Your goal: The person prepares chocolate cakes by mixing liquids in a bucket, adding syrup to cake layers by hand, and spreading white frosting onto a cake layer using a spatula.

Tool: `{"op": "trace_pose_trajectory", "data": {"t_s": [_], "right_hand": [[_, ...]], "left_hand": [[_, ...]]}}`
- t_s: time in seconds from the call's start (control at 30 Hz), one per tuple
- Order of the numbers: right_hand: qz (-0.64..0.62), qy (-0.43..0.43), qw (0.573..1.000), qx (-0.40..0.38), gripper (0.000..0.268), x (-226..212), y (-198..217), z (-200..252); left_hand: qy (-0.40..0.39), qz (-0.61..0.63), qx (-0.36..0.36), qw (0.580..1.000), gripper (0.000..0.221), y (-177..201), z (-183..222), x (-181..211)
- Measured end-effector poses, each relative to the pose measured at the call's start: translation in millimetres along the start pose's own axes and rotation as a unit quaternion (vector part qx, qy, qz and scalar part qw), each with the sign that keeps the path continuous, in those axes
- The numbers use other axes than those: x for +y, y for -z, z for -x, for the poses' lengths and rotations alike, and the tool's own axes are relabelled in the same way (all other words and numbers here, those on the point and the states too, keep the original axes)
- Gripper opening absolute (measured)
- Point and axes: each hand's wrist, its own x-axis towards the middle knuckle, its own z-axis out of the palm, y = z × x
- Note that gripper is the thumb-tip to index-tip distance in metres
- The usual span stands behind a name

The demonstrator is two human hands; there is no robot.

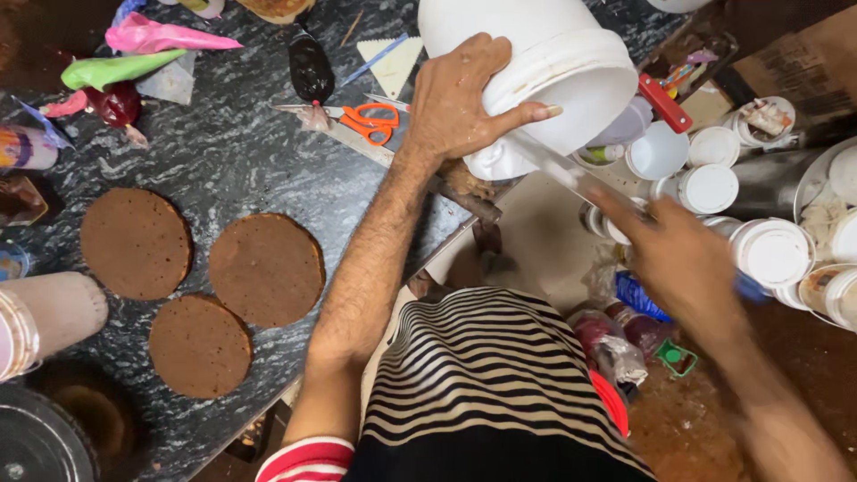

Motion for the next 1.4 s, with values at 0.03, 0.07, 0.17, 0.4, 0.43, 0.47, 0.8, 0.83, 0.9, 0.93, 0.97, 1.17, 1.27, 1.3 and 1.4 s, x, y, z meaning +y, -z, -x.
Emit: {"op": "trace_pose_trajectory", "data": {"t_s": [0.03,0.07,0.17,0.4,0.43,0.47,0.8,0.83,0.9,0.93,0.97,1.17,1.27,1.3,1.4], "right_hand": [[-0.010,0.036,0.999,0.038,0.074,-2.5,-22.0,-19.2],[-0.063,0.045,0.997,0.014,0.067,-1.3,-41.6,-26.0],[-0.489,0.017,0.864,-0.119,0.052,8.3,-87.9,-25.4],[-0.813,-0.119,0.538,-0.189,0.063,43.7,-99.9,1.2],[-0.813,-0.164,0.534,-0.161,0.064,51.6,-98.9,0.8],[-0.808,-0.153,0.541,-0.174,0.064,60.1,-98.5,-2.0],[-0.753,0.102,0.642,-0.108,0.051,43.4,-66.2,-12.4],[-0.758,0.105,0.634,-0.106,0.050,12.9,-73.7,-18.1],[-0.765,0.120,0.624,-0.106,0.048,-43.3,-75.5,-21.0],[-0.766,0.126,0.621,-0.104,0.047,-67.5,-70.7,-17.9],[-0.764,0.132,0.623,-0.107,0.046,-84.3,-59.8,-10.9],[-0.758,0.169,0.613,-0.147,0.045,-182.8,-20.9,-2.3],[-0.733,0.182,0.637,-0.154,0.046,-202.6,-13.9,8.1],[-0.732,0.189,0.635,-0.160,0.046,-206.6,-13.8,10.6],[-0.734,0.190,0.634,-0.152,0.051,-214.6,-19.4,25.1]], "left_hand": [[0.009,-0.011,-0.003,1.000,0.065,-1.4,-1.6,1.9],[0.019,-0.022,-0.007,1.000,0.064,-2.5,-3.4,3.4],[0.017,-0.025,0.019,0.999,0.063,-8.7,-6.3,9.6],[0.318,0.073,0.138,0.935,0.061,-34.8,-33.3,-42.5],[0.360,0.154,0.179,0.902,0.061,-44.7,-34.6,-59.0],[0.395,0.235,0.220,0.860,0.061,-55.0,-33.5,-74.7],[0.367,-0.080,0.385,0.843,0.049,-29.5,206.6,-18.9],[0.386,-0.124,0.450,0.795,0.051,-14.5,246.8,-9.3],[0.448,-0.205,0.526,0.693,0.052,17.9,330.4,-0.6],[0.535,-0.174,0.551,0.617,0.068,29.7,362.6,-5.2],[0.566,-0.191,0.544,0.590,0.082,39.8,394.6,-9.8],[0.522,0.187,0.682,0.477,0.099,63.3,457.0,-71.2],[0.528,0.254,0.647,0.489,0.078,76.1,451.1,-74.5],[0.592,0.184,0.588,0.521,0.065,80.4,444.5,-74.7],[0.539,0.164,0.622,0.544,0.075,81.8,430.3,-74.4]]}}
